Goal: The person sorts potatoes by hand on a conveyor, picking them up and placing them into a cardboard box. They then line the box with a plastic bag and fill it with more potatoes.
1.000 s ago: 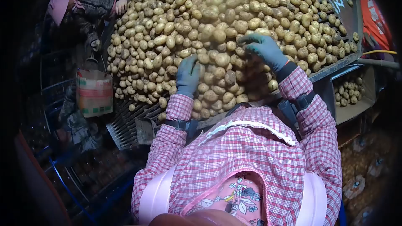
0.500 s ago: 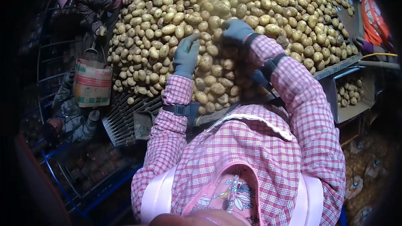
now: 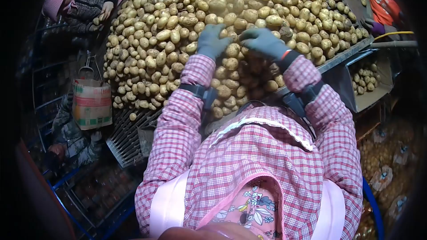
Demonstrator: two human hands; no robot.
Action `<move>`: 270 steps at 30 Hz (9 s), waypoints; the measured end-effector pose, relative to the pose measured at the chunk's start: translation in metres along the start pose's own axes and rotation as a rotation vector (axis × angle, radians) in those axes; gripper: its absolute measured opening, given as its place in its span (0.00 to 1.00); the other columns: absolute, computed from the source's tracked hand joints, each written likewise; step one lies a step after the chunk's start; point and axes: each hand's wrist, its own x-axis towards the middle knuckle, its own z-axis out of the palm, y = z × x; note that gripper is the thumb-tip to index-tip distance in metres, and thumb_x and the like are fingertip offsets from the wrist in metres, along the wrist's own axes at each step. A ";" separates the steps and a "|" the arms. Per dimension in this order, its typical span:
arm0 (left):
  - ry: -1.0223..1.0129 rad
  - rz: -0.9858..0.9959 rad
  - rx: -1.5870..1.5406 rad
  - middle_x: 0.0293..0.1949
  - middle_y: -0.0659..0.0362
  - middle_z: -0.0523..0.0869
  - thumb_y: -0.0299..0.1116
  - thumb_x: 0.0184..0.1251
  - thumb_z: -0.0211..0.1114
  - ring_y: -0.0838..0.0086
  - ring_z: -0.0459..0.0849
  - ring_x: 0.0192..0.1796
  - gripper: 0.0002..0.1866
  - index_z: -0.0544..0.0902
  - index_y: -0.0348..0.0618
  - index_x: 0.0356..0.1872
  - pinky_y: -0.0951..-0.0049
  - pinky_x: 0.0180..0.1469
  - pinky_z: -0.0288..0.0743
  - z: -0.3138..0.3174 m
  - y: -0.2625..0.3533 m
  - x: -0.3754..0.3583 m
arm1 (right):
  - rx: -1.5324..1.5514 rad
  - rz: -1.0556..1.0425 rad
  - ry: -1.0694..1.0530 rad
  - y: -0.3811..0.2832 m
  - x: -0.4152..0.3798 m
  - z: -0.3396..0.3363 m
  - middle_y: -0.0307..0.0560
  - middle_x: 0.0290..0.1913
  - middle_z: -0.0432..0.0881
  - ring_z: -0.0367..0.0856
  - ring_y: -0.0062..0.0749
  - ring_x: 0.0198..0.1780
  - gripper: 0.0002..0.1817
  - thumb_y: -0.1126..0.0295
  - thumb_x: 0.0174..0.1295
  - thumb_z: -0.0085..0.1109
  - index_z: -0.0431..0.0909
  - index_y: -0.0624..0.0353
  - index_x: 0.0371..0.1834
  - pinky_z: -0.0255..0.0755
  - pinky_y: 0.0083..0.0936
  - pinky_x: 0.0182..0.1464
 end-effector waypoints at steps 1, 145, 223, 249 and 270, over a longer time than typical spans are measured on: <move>-0.058 -0.141 -0.362 0.51 0.55 0.87 0.40 0.62 0.74 0.63 0.85 0.53 0.23 0.84 0.43 0.57 0.65 0.58 0.79 0.001 -0.010 0.007 | -0.064 0.068 -0.017 -0.002 0.003 0.016 0.49 0.49 0.89 0.88 0.41 0.49 0.18 0.64 0.63 0.61 0.86 0.57 0.53 0.79 0.33 0.55; -0.788 0.164 -1.045 0.58 0.58 0.84 0.29 0.71 0.64 0.78 0.81 0.54 0.25 0.78 0.39 0.68 0.75 0.60 0.76 0.002 0.182 -0.094 | 1.118 0.065 0.417 0.066 -0.227 -0.009 0.47 0.55 0.82 0.85 0.34 0.55 0.27 0.60 0.69 0.64 0.74 0.61 0.67 0.85 0.36 0.55; -0.549 -0.052 -0.729 0.40 0.47 0.91 0.44 0.77 0.56 0.63 0.91 0.39 0.20 0.86 0.40 0.55 0.63 0.44 0.82 -0.022 0.117 -0.076 | 0.359 0.155 1.013 0.062 -0.249 -0.157 0.36 0.37 0.84 0.80 0.20 0.34 0.13 0.66 0.76 0.48 0.82 0.58 0.49 0.74 0.14 0.34; 0.314 -0.065 -0.158 0.53 0.44 0.86 0.43 0.64 0.69 0.51 0.83 0.58 0.20 0.87 0.44 0.52 0.58 0.64 0.75 -0.059 -0.118 0.089 | 0.627 0.262 -0.068 -0.039 0.068 0.024 0.40 0.51 0.88 0.86 0.20 0.40 0.18 0.61 0.74 0.59 0.83 0.60 0.60 0.81 0.20 0.44; 0.319 0.061 -0.251 0.66 0.42 0.77 0.45 0.63 0.72 0.51 0.78 0.65 0.35 0.76 0.41 0.70 0.60 0.68 0.73 -0.035 -0.051 0.317 | 1.088 0.358 0.135 -0.035 0.108 -0.023 0.42 0.31 0.84 0.83 0.29 0.27 0.15 0.58 0.72 0.58 0.81 0.60 0.44 0.78 0.25 0.28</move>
